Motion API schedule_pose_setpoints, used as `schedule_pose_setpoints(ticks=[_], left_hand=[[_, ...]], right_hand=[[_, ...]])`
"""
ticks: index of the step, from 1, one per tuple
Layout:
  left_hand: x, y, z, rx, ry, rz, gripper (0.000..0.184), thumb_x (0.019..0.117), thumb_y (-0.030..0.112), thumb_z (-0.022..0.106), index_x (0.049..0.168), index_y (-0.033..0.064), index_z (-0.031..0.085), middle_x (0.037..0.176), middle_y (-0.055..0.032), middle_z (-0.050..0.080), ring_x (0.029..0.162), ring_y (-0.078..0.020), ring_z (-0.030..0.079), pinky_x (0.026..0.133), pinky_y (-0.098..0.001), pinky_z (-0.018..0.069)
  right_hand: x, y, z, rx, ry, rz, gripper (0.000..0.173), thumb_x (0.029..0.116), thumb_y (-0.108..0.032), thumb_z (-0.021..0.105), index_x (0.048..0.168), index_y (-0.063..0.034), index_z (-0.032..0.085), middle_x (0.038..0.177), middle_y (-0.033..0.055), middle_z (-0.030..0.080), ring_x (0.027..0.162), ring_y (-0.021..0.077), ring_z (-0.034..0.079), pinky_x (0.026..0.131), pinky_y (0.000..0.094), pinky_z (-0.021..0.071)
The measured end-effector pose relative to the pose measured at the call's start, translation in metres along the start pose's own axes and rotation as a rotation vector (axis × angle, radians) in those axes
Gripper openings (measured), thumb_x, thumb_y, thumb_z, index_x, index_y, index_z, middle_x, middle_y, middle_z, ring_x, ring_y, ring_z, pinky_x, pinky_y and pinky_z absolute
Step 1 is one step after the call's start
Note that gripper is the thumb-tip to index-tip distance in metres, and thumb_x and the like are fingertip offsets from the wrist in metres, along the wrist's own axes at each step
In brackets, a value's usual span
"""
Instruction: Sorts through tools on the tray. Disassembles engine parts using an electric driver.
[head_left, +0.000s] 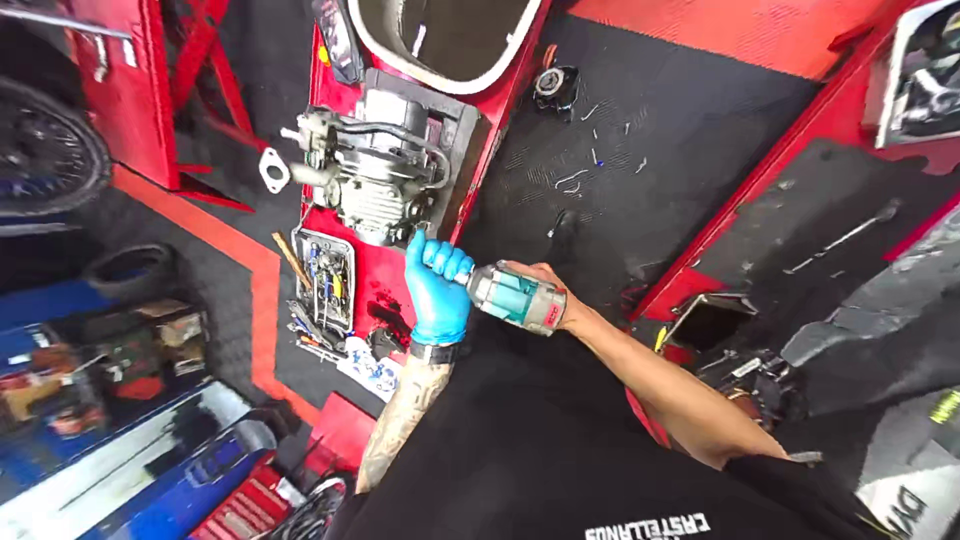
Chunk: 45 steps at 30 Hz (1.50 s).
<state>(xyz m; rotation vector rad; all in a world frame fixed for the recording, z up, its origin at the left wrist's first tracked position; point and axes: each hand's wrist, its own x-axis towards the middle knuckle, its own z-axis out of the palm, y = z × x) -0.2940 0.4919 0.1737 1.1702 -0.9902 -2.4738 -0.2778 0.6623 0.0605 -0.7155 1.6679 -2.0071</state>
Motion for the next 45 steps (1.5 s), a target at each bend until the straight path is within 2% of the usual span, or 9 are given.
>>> schedule_pose_setpoints(ticks=[4, 9, 13, 17, 23, 27, 34, 37, 45], left_hand=[[0.033, -0.048, 0.026, 0.2, 0.052, -0.027, 0.046, 0.1104, 0.029, 0.034, 0.065, 0.0208, 0.038, 0.051, 0.0067, 0.035, 0.046, -0.0093, 0.043, 0.055, -0.0259, 0.0484], [0.047, -0.063, 0.044, 0.452, 0.134, 0.027, 0.037, 0.111, 0.038, 0.038, 0.081, 0.0206, 0.048, 0.066, 0.0054, 0.048, 0.063, -0.01, 0.056, 0.072, -0.0311, 0.0559], [0.059, -0.061, 0.039, 0.735, 0.23, 0.14, 0.04, 0.1108, 0.044, 0.036, 0.089, 0.0178, 0.056, 0.071, 0.0042, 0.051, 0.058, -0.0076, 0.049, 0.055, -0.0242, 0.0462], [0.067, -0.056, 0.036, 0.806, 0.271, 0.1, 0.044, 0.1097, 0.053, 0.034, 0.097, 0.0165, 0.056, 0.071, 0.0015, 0.051, 0.06, -0.0105, 0.05, 0.057, -0.0292, 0.0483], [0.067, -0.052, 0.032, 0.818, 0.224, 0.08, 0.046, 0.1086, 0.058, 0.033, 0.092, 0.0193, 0.053, 0.06, 0.0035, 0.04, 0.047, -0.0087, 0.039, 0.045, -0.0242, 0.0385], [0.064, -0.048, 0.026, 0.85, 0.219, 0.053, 0.049, 0.1064, 0.062, 0.035, 0.104, 0.0193, 0.057, 0.066, 0.0, 0.045, 0.049, -0.0123, 0.042, 0.046, -0.0289, 0.0417], [0.071, -0.046, 0.016, 0.791, 0.137, 0.063, 0.042, 0.1107, 0.05, 0.035, 0.103, 0.015, 0.056, 0.067, -0.0006, 0.045, 0.051, -0.0135, 0.043, 0.048, -0.0301, 0.0433], [0.068, -0.045, 0.013, 0.828, 0.143, 0.066, 0.047, 0.1088, 0.056, 0.036, 0.099, 0.015, 0.057, 0.065, -0.0023, 0.045, 0.05, -0.0149, 0.042, 0.046, -0.0311, 0.04], [0.073, -0.045, 0.027, 0.947, 0.303, 0.049, 0.055, 0.1081, 0.058, 0.035, 0.108, 0.0107, 0.063, 0.081, -0.0094, 0.06, 0.068, -0.0216, 0.059, 0.057, -0.0425, 0.0505]], right_hand=[[-0.012, 0.044, -0.024, 0.12, 0.142, 0.101, 0.057, 0.0839, -0.033, 0.085, 0.125, 0.0011, 0.067, 0.116, 0.0048, 0.075, 0.11, 0.0033, 0.069, 0.103, 0.0267, 0.0555], [0.007, 0.067, -0.039, 0.243, 0.176, 0.215, 0.051, 0.0853, -0.037, 0.084, 0.118, -0.0016, 0.068, 0.105, 0.0004, 0.076, 0.096, 0.003, 0.072, 0.091, 0.027, 0.0614], [0.043, 0.061, -0.056, 0.318, -0.001, 0.327, 0.033, 0.0878, -0.034, 0.077, 0.107, -0.0079, 0.07, 0.081, -0.0049, 0.072, 0.069, 0.004, 0.068, 0.068, 0.0265, 0.0612], [0.069, 0.053, -0.065, 0.342, -0.108, 0.364, 0.023, 0.0908, -0.03, 0.074, 0.101, -0.0104, 0.07, 0.073, -0.0048, 0.069, 0.061, 0.0062, 0.065, 0.06, 0.0264, 0.0583], [0.077, 0.057, -0.07, 0.501, -0.167, 0.416, 0.014, 0.0941, -0.024, 0.072, 0.099, -0.0117, 0.069, 0.07, -0.0045, 0.067, 0.058, 0.0076, 0.063, 0.059, 0.0252, 0.0567], [0.078, 0.056, -0.068, 0.538, -0.179, 0.451, 0.014, 0.095, -0.026, 0.07, 0.098, -0.0122, 0.069, 0.067, -0.0048, 0.066, 0.057, 0.0078, 0.062, 0.06, 0.026, 0.0569], [0.071, 0.059, -0.065, 0.503, -0.16, 0.378, 0.014, 0.0943, -0.027, 0.073, 0.098, -0.0135, 0.071, 0.073, -0.0051, 0.067, 0.061, 0.0068, 0.063, 0.061, 0.0252, 0.0567], [0.07, 0.067, -0.063, 0.463, -0.147, 0.359, 0.015, 0.0923, -0.028, 0.076, 0.097, -0.0141, 0.071, 0.074, -0.0049, 0.069, 0.063, 0.0074, 0.064, 0.064, 0.0272, 0.0579], [0.069, 0.08, -0.058, 0.6, -0.176, 0.434, 0.022, 0.0933, -0.033, 0.075, 0.099, -0.0119, 0.072, 0.078, -0.0025, 0.071, 0.067, 0.01, 0.067, 0.067, 0.0297, 0.0593]])
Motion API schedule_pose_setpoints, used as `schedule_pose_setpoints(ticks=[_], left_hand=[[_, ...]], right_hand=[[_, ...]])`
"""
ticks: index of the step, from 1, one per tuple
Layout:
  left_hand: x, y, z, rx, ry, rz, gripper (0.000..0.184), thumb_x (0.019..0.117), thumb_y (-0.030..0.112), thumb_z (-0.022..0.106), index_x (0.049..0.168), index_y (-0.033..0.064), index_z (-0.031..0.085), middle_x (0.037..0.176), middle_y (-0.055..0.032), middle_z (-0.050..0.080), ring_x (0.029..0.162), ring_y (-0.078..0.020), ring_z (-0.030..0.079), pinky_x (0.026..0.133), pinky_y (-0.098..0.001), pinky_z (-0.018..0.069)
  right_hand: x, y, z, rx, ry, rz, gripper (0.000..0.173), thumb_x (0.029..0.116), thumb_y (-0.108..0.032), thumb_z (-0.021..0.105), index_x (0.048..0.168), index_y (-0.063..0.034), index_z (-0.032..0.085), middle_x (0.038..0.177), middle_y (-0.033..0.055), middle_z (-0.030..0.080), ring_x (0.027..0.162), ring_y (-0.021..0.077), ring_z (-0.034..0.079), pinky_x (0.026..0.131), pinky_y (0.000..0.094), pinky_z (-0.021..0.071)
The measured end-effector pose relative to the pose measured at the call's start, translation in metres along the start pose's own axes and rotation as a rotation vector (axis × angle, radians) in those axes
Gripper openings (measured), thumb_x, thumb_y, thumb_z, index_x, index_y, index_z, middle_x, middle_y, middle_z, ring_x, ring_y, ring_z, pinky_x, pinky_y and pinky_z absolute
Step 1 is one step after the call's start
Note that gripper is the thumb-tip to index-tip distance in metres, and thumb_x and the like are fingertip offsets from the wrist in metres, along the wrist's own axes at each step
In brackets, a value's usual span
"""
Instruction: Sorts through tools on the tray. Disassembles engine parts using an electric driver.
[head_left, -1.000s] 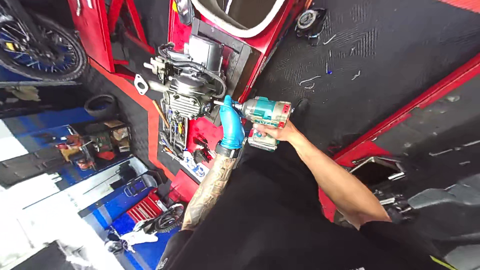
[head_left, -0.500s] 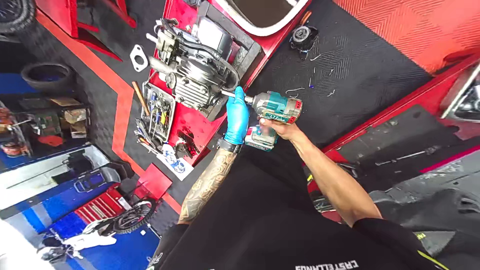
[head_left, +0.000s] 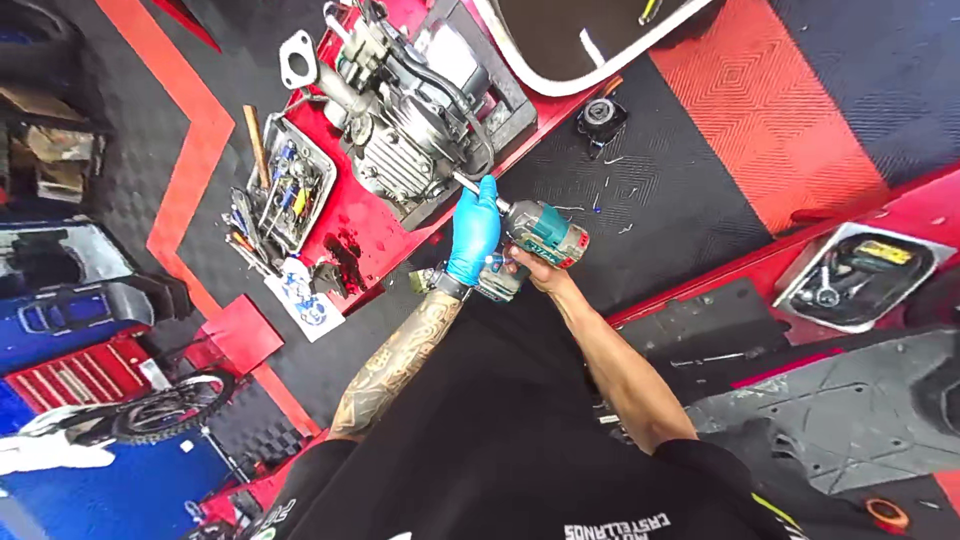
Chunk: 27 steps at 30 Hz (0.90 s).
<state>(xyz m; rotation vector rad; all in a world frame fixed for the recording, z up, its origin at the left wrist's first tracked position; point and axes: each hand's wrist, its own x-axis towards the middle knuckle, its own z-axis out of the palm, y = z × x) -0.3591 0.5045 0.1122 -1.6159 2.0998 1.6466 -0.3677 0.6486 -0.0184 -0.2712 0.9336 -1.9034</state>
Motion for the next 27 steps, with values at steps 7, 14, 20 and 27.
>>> schedule_pose_setpoints(ticks=[7, 14, 20, 27], left_hand=[[-0.001, 0.008, 0.009, -0.132, 0.017, -0.021, 0.05, 0.11, 0.053, 0.034, 0.095, 0.0125, 0.059, 0.066, -0.0018, 0.048, 0.052, -0.0137, 0.046, 0.048, -0.0299, 0.0432], [-0.016, -0.003, 0.001, -0.167, -0.018, -0.037, 0.038, 0.1114, 0.046, 0.035, 0.093, 0.0197, 0.056, 0.061, 0.003, 0.04, 0.046, -0.0074, 0.036, 0.044, -0.0212, 0.0343], [-0.017, 0.001, 0.008, -0.112, 0.037, 0.007, 0.039, 0.1121, 0.041, 0.032, 0.089, 0.0186, 0.055, 0.059, 0.0025, 0.039, 0.044, -0.0078, 0.034, 0.043, -0.0215, 0.0333], [-0.017, -0.004, 0.014, 0.0, 0.048, 0.064, 0.042, 0.1129, 0.037, 0.027, 0.092, 0.0174, 0.057, 0.064, 0.0022, 0.042, 0.05, -0.0081, 0.039, 0.047, -0.0228, 0.0357]], right_hand=[[0.004, -0.01, -0.017, -0.178, 0.003, 0.004, 0.023, 0.0919, -0.028, 0.074, 0.1, -0.0071, 0.071, 0.078, -0.0017, 0.072, 0.069, 0.0107, 0.068, 0.07, 0.0327, 0.061], [0.029, -0.044, -0.041, -0.666, -0.09, -0.315, 0.062, 0.0756, -0.032, 0.083, 0.125, 0.0006, 0.065, 0.111, 0.01, 0.073, 0.101, 0.0109, 0.071, 0.092, 0.0322, 0.0591], [0.036, -0.045, -0.045, -0.696, -0.095, -0.353, 0.055, 0.0782, -0.037, 0.079, 0.115, 0.0012, 0.067, 0.102, 0.0131, 0.073, 0.092, 0.0173, 0.071, 0.083, 0.0377, 0.0597], [0.027, -0.018, -0.04, -0.527, -0.073, -0.358, 0.059, 0.0746, -0.028, 0.084, 0.122, 0.0023, 0.065, 0.105, 0.0114, 0.074, 0.095, 0.0126, 0.072, 0.087, 0.0349, 0.0608]])
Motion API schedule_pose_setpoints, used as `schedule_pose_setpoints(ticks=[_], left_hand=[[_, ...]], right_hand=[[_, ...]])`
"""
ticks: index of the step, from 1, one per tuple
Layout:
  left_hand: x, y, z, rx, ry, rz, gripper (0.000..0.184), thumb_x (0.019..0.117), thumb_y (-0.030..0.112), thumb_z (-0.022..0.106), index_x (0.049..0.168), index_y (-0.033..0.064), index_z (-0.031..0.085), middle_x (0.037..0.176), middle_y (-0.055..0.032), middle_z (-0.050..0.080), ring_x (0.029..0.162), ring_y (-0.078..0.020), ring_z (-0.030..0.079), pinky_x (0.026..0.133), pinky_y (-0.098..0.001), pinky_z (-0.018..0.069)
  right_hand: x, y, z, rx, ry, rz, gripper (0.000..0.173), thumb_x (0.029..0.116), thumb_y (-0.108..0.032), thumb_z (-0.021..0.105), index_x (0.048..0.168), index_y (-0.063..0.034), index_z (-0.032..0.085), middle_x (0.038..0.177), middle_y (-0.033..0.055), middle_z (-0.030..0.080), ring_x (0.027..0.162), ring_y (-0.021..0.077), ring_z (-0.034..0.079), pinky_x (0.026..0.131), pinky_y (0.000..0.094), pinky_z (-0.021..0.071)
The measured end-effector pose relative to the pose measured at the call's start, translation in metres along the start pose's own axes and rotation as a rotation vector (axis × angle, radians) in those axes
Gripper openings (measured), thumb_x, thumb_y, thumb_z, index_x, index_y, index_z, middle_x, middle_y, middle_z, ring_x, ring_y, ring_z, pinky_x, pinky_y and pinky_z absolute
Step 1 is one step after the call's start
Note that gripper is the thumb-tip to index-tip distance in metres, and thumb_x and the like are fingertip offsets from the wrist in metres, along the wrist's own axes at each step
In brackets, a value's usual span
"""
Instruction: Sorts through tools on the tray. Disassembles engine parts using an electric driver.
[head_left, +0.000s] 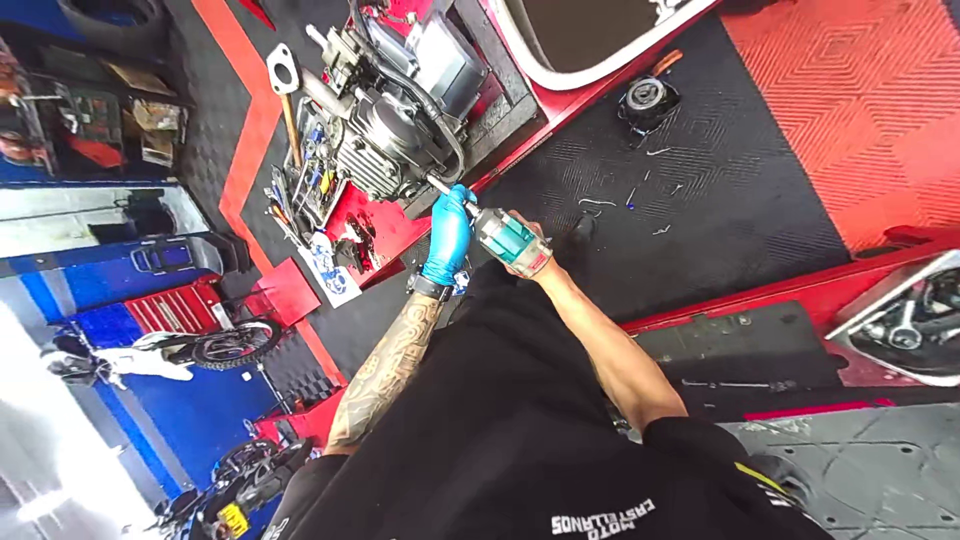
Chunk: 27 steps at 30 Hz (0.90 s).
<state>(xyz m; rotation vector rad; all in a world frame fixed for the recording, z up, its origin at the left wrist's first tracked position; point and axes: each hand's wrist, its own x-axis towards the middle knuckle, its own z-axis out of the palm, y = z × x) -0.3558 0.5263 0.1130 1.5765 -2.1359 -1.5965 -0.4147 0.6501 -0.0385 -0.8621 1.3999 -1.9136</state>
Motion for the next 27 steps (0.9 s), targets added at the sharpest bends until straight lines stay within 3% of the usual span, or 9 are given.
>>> schedule_pose_setpoints(ticks=[2, 7, 9, 12, 14, 17, 20, 24, 27], left_hand=[[-0.001, -0.002, 0.001, 0.011, -0.007, -0.005, 0.043, 0.1134, 0.038, 0.024, 0.098, 0.0176, 0.059, 0.066, 0.002, 0.043, 0.051, -0.0082, 0.04, 0.048, -0.0232, 0.0369], [0.001, -0.004, 0.009, -0.017, 0.009, 0.044, 0.042, 0.1132, 0.035, 0.025, 0.098, 0.0175, 0.06, 0.069, 0.0027, 0.046, 0.054, -0.0075, 0.042, 0.051, -0.0228, 0.0387], [0.002, -0.005, 0.01, -0.078, 0.035, 0.033, 0.045, 0.1129, 0.041, 0.024, 0.098, 0.0183, 0.06, 0.068, 0.0034, 0.046, 0.052, -0.0069, 0.041, 0.049, -0.022, 0.0381], [0.005, -0.004, 0.012, -0.164, 0.205, 0.019, 0.056, 0.1079, 0.062, 0.024, 0.091, 0.0191, 0.056, 0.06, 0.0026, 0.041, 0.047, -0.0089, 0.038, 0.045, -0.0248, 0.0372], [0.009, -0.002, 0.014, -0.1, 0.358, 0.006, 0.058, 0.1035, 0.069, 0.032, 0.091, 0.0182, 0.057, 0.06, 0.0005, 0.041, 0.047, -0.0121, 0.04, 0.045, -0.0291, 0.0393], [0.011, -0.002, 0.024, 0.028, 0.512, -0.049, 0.062, 0.098, 0.075, 0.041, 0.094, 0.0146, 0.055, 0.072, -0.0059, 0.051, 0.059, -0.0199, 0.05, 0.053, -0.0399, 0.0451], [0.015, 0.002, 0.035, 0.049, 0.599, -0.057, 0.063, 0.0998, 0.073, 0.039, 0.099, 0.0126, 0.057, 0.079, -0.0092, 0.056, 0.067, -0.0242, 0.056, 0.058, -0.0452, 0.0483], [0.025, 0.008, 0.038, 0.104, 0.669, -0.016, 0.057, 0.1077, 0.059, 0.033, 0.091, 0.0106, 0.059, 0.078, -0.0092, 0.058, 0.069, -0.0242, 0.058, 0.059, -0.0463, 0.0489], [0.025, 0.014, 0.036, 0.145, 0.673, -0.036, 0.054, 0.1092, 0.052, 0.034, 0.092, 0.0094, 0.063, 0.077, -0.0102, 0.061, 0.07, -0.0256, 0.06, 0.061, -0.0487, 0.0499]], right_hand=[[0.0, 0.001, -0.004, -0.02, -0.01, 0.004, 0.059, 0.075, -0.031, 0.083, 0.121, 0.0013, 0.066, 0.104, 0.0112, 0.074, 0.093, 0.0132, 0.072, 0.085, 0.036, 0.061], [-0.002, -0.001, -0.013, -0.048, -0.006, -0.026, 0.057, 0.0749, -0.033, 0.083, 0.117, 0.0021, 0.067, 0.101, 0.012, 0.074, 0.091, 0.0142, 0.072, 0.084, 0.0363, 0.061], [-0.004, 0.001, -0.014, -0.038, -0.012, -0.015, 0.058, 0.0739, -0.031, 0.083, 0.119, 0.002, 0.066, 0.103, 0.0115, 0.074, 0.093, 0.0135, 0.072, 0.086, 0.0359, 0.0606], [-0.007, 0.007, -0.014, -0.026, -0.02, 0.004, 0.058, 0.0736, -0.028, 0.085, 0.12, 0.0021, 0.068, 0.106, 0.0116, 0.075, 0.097, 0.0135, 0.073, 0.09, 0.0365, 0.061], [-0.008, 0.009, -0.016, -0.04, -0.034, 0.008, 0.057, 0.0744, -0.033, 0.084, 0.118, 0.0009, 0.068, 0.103, 0.011, 0.075, 0.095, 0.0134, 0.073, 0.088, 0.0364, 0.0612], [-0.006, 0.009, -0.018, -0.02, -0.037, -0.025, 0.057, 0.0749, -0.038, 0.084, 0.116, -0.0003, 0.069, 0.101, 0.0101, 0.075, 0.093, 0.0128, 0.072, 0.086, 0.0362, 0.0616], [0.0, -0.003, -0.021, -0.045, -0.03, -0.037, 0.056, 0.0765, -0.034, 0.081, 0.118, 0.0014, 0.067, 0.103, 0.0107, 0.075, 0.094, 0.0128, 0.073, 0.086, 0.0356, 0.0612], [-0.006, 0.009, -0.024, -0.089, -0.044, -0.024, 0.062, 0.0758, -0.043, 0.083, 0.12, -0.0011, 0.069, 0.107, 0.0106, 0.075, 0.099, 0.0132, 0.072, 0.091, 0.0372, 0.0603], [-0.008, 0.012, -0.026, -0.123, -0.058, -0.064, 0.065, 0.0778, -0.044, 0.081, 0.123, 0.0004, 0.069, 0.112, 0.0135, 0.074, 0.105, 0.0161, 0.072, 0.096, 0.0394, 0.0592]])
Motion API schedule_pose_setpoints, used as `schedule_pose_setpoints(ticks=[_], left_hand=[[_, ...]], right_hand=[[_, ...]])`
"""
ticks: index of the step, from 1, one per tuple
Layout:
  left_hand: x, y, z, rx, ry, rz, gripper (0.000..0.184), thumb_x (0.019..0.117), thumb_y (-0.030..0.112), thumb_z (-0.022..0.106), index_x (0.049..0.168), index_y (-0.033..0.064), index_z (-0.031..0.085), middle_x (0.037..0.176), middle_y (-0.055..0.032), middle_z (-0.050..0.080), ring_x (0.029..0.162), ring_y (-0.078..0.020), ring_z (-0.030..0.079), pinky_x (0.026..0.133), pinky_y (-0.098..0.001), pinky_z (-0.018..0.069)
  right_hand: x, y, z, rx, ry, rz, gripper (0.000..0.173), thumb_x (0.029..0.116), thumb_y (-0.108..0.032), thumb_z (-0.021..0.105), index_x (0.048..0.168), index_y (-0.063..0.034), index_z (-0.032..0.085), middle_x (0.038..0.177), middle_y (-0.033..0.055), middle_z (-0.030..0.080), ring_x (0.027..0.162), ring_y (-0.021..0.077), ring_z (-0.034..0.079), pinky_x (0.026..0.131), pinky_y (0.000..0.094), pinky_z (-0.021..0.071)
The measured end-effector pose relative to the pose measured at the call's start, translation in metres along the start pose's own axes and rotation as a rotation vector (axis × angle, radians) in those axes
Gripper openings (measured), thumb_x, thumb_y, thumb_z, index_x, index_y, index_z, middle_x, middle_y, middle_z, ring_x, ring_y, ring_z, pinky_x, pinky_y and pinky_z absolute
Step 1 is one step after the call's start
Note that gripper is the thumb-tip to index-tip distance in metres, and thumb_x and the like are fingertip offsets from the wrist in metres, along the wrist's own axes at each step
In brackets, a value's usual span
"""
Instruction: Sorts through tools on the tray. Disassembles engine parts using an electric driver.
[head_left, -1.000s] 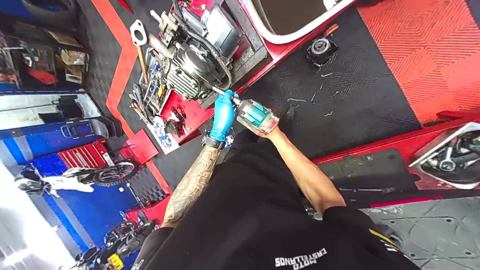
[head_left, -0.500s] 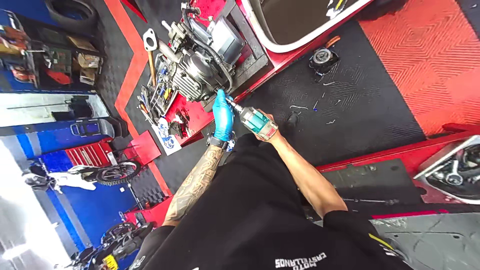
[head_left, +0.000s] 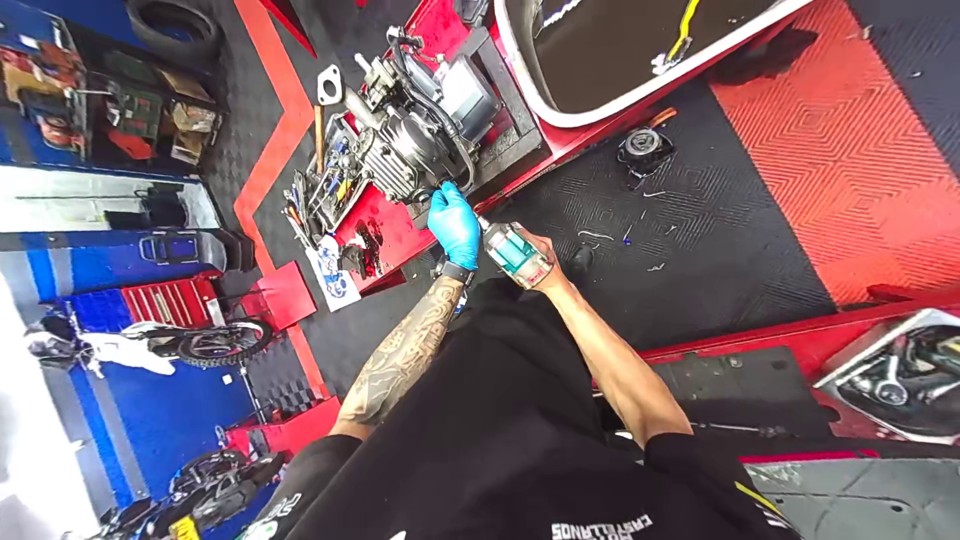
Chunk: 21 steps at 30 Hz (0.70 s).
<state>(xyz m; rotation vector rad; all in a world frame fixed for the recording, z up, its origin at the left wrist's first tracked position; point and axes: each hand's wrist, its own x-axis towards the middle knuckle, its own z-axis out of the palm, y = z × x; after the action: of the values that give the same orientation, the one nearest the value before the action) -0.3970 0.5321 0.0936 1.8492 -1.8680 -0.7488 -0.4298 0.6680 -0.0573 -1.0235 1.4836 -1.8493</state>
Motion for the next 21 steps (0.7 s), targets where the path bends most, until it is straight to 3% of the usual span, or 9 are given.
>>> schedule_pose_setpoints(ticks=[3, 6, 9, 12, 14, 17, 21], left_hand=[[-0.008, -0.002, -0.002, 0.008, -0.052, 0.013, 0.054, 0.1089, 0.054, 0.032, 0.089, 0.0114, 0.06, 0.068, -0.0091, 0.055, 0.06, -0.025, 0.057, 0.053, -0.0466, 0.048], [-0.023, -0.009, -0.005, -0.072, -0.161, -0.01, 0.055, 0.1077, 0.058, 0.031, 0.091, 0.014, 0.059, 0.07, -0.0075, 0.055, 0.059, -0.0235, 0.054, 0.052, -0.0436, 0.0465], [-0.021, -0.019, -0.017, -0.215, -0.227, 0.003, 0.048, 0.1107, 0.046, 0.036, 0.088, 0.0132, 0.063, 0.07, -0.0034, 0.057, 0.058, -0.0173, 0.052, 0.054, -0.0374, 0.0462], [-0.015, -0.03, -0.035, -0.268, -0.247, 0.005, 0.046, 0.1122, 0.032, 0.037, 0.084, 0.0094, 0.065, 0.066, -0.0018, 0.055, 0.054, -0.0137, 0.049, 0.052, -0.0327, 0.045], [-0.011, -0.037, -0.046, -0.317, -0.268, 0.023, 0.046, 0.1117, 0.025, 0.037, 0.08, 0.0081, 0.064, 0.066, -0.001, 0.056, 0.055, -0.0122, 0.05, 0.053, -0.0309, 0.0454], [0.002, -0.049, -0.064, -0.37, -0.348, 0.06, 0.047, 0.1115, 0.022, 0.036, 0.079, 0.0069, 0.066, 0.07, -0.0014, 0.062, 0.06, -0.0118, 0.055, 0.058, -0.0301, 0.0491], [0.035, -0.071, -0.083, -0.374, -0.519, 0.196, 0.045, 0.1107, 0.018, 0.034, 0.082, 0.0068, 0.067, 0.076, -0.0011, 0.064, 0.067, -0.0108, 0.058, 0.062, -0.0293, 0.0504]], right_hand=[[0.002, -0.013, -0.005, -0.046, 0.023, -0.031, 0.059, 0.0831, -0.041, 0.078, 0.122, 0.0032, 0.07, 0.111, 0.0161, 0.075, 0.105, 0.0185, 0.073, 0.096, 0.0402, 0.059], [-0.009, -0.018, -0.012, -0.072, 0.018, -0.041, 0.058, 0.0881, -0.042, 0.074, 0.126, 0.0022, 0.069, 0.117, 0.0161, 0.074, 0.11, 0.0195, 0.072, 0.1, 0.0407, 0.0575], [-0.024, -0.028, -0.012, -0.165, -0.016, -0.104, 0.057, 0.094, -0.04, 0.069, 0.131, 0.0031, 0.067, 0.119, 0.0189, 0.074, 0.111, 0.0233, 0.072, 0.1, 0.0413, 0.0578], [-0.035, -0.054, -0.003, -0.342, -0.101, -0.106, 0.054, 0.1011, -0.037, 0.06, 0.143, -0.0029, 0.06, 0.119, 0.0186, 0.073, 0.109, 0.0266, 0.072, 0.098, 0.0427, 0.0572], [-0.041, -0.066, 0.01, -0.417, -0.118, -0.129, 0.053, 0.1037, -0.034, 0.057, 0.146, -0.0023, 0.056, 0.12, 0.0192, 0.073, 0.109, 0.028, 0.072, 0.098, 0.0422, 0.0571], [-0.05, -0.072, 0.039, -0.464, -0.107, -0.153, 0.054, 0.1058, -0.031, 0.053, 0.147, 0.0044, 0.052, 0.14, 0.0215, 0.063, 0.124, 0.0291, 0.067, 0.106, 0.0417, 0.0538], [-0.057, -0.068, 0.101, -0.498, 0.029, -0.106, 0.043, 0.1062, -0.021, 0.052, 0.138, 0.0073, 0.057, 0.137, 0.0223, 0.065, 0.125, 0.0294, 0.067, 0.105, 0.0414, 0.0548]])
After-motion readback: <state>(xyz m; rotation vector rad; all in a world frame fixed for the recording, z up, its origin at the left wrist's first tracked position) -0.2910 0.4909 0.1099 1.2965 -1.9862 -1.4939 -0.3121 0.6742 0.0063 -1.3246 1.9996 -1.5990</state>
